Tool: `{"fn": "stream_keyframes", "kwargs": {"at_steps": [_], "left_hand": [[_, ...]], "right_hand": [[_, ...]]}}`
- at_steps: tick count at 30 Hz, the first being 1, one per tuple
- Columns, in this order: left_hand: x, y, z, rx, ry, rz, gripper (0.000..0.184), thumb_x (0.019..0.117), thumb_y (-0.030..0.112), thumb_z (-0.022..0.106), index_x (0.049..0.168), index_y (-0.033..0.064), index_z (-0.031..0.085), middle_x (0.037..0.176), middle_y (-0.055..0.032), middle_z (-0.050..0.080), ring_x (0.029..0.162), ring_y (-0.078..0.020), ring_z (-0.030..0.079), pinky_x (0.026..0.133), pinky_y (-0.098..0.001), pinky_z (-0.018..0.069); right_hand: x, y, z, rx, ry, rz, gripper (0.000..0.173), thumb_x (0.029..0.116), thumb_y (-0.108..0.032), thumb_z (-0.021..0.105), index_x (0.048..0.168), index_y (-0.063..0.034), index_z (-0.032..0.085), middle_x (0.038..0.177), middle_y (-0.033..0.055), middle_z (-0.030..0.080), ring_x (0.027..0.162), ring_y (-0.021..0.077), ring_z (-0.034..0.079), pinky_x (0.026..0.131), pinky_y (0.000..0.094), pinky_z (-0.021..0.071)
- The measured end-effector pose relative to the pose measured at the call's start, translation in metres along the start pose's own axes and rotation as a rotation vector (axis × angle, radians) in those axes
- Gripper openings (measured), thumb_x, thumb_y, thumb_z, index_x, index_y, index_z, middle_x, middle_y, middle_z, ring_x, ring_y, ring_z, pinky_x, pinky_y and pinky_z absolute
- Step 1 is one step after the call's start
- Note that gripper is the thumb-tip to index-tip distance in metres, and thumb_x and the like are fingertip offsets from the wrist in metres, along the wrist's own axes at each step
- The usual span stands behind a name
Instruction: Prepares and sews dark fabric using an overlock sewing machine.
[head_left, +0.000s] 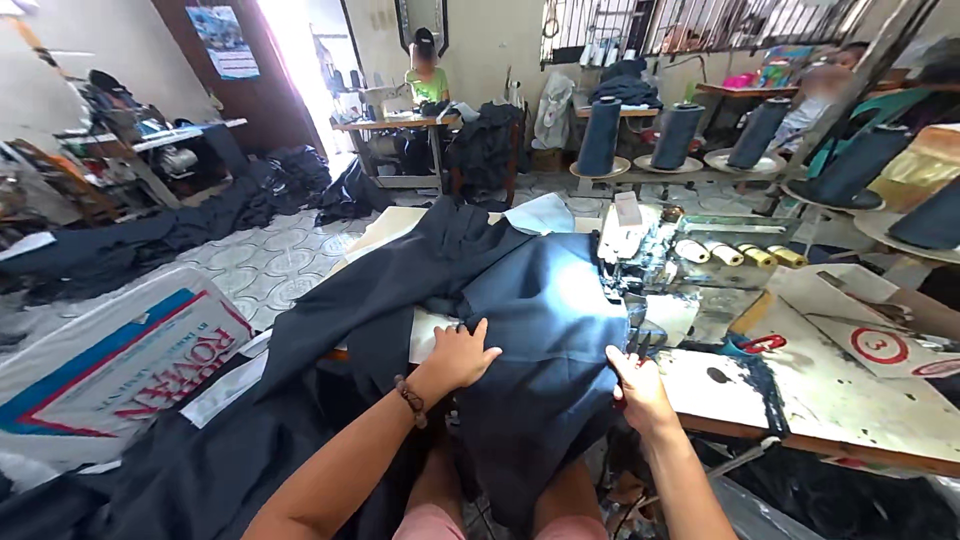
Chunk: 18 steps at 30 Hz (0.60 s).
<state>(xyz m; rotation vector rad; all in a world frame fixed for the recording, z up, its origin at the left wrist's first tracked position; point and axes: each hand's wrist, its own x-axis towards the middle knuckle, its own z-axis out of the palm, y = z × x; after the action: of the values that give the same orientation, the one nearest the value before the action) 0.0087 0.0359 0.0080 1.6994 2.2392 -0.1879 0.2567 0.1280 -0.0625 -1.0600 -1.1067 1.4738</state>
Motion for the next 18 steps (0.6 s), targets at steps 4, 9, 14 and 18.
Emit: {"fn": "stream_keyframes", "kwargs": {"at_steps": [4, 9, 14, 18], "left_hand": [[0.037, 0.006, -0.023, -0.051, 0.008, -0.02, 0.07, 0.1102, 0.052, 0.027, 0.163, 0.0061, 0.025, 0.149, -0.031, 0.049, 0.143, -0.0487, 0.041, 0.117, -0.0707, 0.0208], [0.105, -0.01, -0.008, -0.128, 0.088, -0.126, 0.069, 0.1067, 0.057, 0.036, 0.166, 0.0297, 0.015, 0.162, -0.0377, 0.018, 0.149, -0.0599, 0.016, 0.115, -0.0772, 0.0141], [0.13, -0.027, -0.029, -0.269, 0.103, -0.082, 0.071, 0.1005, 0.073, 0.029, 0.162, 0.0377, 0.031, 0.164, -0.0342, 0.019, 0.15, -0.0605, 0.013, 0.112, -0.0802, 0.018], [0.159, -0.045, -0.049, -0.345, 0.113, -0.071, 0.078, 0.1026, 0.07, 0.029, 0.16, 0.0181, 0.036, 0.162, -0.0299, 0.03, 0.148, -0.0535, 0.03, 0.112, -0.0745, 0.0302]], "right_hand": [[-0.001, 0.0, 0.0, -0.001, -0.002, -0.005, 0.019, 0.1056, -0.008, 0.053, 0.088, -0.0077, 0.048, 0.051, -0.0043, 0.049, 0.033, 0.0008, 0.041, 0.033, 0.0162, 0.0396], [-0.002, 0.003, 0.002, -0.006, 0.024, -0.005, 0.019, 0.1057, -0.007, 0.052, 0.087, -0.0078, 0.048, 0.051, -0.0044, 0.049, 0.033, 0.0008, 0.042, 0.033, 0.016, 0.0401], [-0.001, 0.005, 0.002, -0.004, 0.027, -0.002, 0.017, 0.1057, -0.007, 0.051, 0.089, -0.009, 0.048, 0.051, -0.0053, 0.049, 0.033, 0.0007, 0.042, 0.033, 0.0158, 0.0397], [0.001, 0.008, 0.0, -0.016, 0.034, -0.015, 0.02, 0.1039, -0.006, 0.051, 0.085, -0.0109, 0.048, 0.049, -0.0062, 0.048, 0.033, -0.0004, 0.04, 0.032, 0.0153, 0.0375]]}}
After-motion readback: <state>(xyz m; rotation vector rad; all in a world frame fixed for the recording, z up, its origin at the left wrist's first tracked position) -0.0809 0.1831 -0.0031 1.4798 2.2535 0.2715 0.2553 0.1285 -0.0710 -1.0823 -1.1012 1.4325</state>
